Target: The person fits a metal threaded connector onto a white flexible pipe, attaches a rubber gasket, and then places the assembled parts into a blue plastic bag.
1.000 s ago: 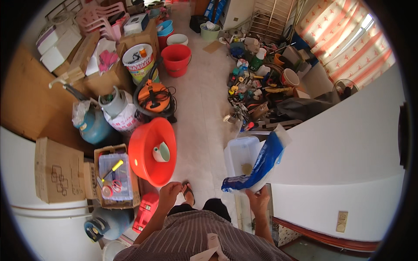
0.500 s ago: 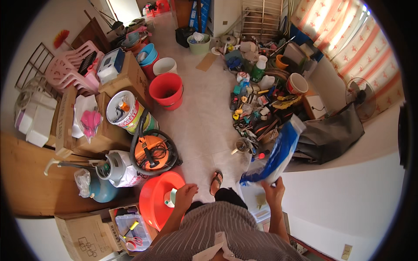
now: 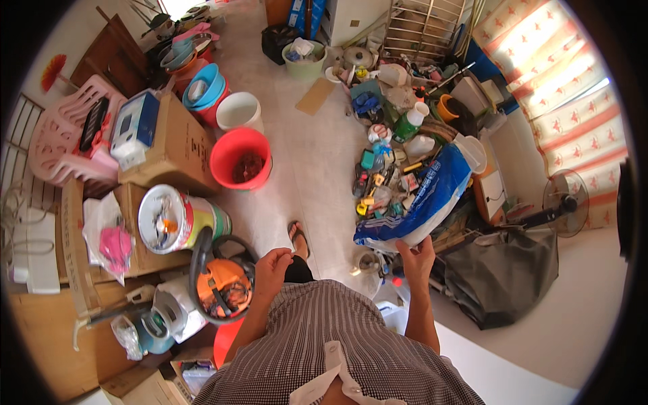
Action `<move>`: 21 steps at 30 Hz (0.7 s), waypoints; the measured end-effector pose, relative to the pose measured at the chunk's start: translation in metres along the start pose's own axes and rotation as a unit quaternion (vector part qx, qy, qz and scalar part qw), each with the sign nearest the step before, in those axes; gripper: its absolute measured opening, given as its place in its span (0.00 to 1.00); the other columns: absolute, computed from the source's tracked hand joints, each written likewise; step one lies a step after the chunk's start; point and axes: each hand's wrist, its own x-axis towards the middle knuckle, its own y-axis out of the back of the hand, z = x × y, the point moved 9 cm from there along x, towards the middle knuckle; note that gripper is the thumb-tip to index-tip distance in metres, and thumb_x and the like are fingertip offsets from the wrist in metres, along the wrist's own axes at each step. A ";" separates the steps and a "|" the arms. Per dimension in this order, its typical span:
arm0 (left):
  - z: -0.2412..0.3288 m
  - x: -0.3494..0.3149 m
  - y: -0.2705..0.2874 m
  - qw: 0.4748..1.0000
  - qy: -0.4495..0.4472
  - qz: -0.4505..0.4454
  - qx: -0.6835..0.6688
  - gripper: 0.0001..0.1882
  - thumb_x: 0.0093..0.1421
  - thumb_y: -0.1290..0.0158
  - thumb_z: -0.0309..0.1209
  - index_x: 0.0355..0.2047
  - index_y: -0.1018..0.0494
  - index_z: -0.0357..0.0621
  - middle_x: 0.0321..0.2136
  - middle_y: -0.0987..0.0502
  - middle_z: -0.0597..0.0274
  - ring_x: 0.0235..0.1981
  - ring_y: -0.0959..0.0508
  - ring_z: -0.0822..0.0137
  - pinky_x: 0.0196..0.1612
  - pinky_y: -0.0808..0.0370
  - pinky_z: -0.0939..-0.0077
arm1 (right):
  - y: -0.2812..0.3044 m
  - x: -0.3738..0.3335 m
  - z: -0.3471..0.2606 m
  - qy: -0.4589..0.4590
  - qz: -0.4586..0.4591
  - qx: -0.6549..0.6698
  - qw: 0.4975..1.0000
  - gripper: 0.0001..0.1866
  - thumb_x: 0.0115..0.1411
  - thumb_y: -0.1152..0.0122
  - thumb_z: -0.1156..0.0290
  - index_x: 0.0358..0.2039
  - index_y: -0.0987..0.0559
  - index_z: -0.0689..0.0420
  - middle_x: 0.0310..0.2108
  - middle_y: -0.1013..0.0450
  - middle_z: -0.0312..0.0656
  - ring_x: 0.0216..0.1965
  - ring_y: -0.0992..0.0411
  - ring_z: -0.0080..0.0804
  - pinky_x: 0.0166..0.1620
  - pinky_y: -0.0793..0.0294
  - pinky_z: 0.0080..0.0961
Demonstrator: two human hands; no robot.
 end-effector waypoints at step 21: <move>0.174 0.586 -0.053 0.998 0.045 -0.037 -0.005 0.13 0.69 0.48 0.27 0.47 0.23 0.30 0.40 0.17 0.55 0.39 0.17 0.68 0.46 0.21 0.77 | -0.171 0.527 -0.052 -0.050 0.070 -0.190 0.978 0.24 0.52 0.26 0.69 0.47 0.24 0.64 0.37 0.20 0.44 0.36 0.22 0.30 0.42 0.22 0.28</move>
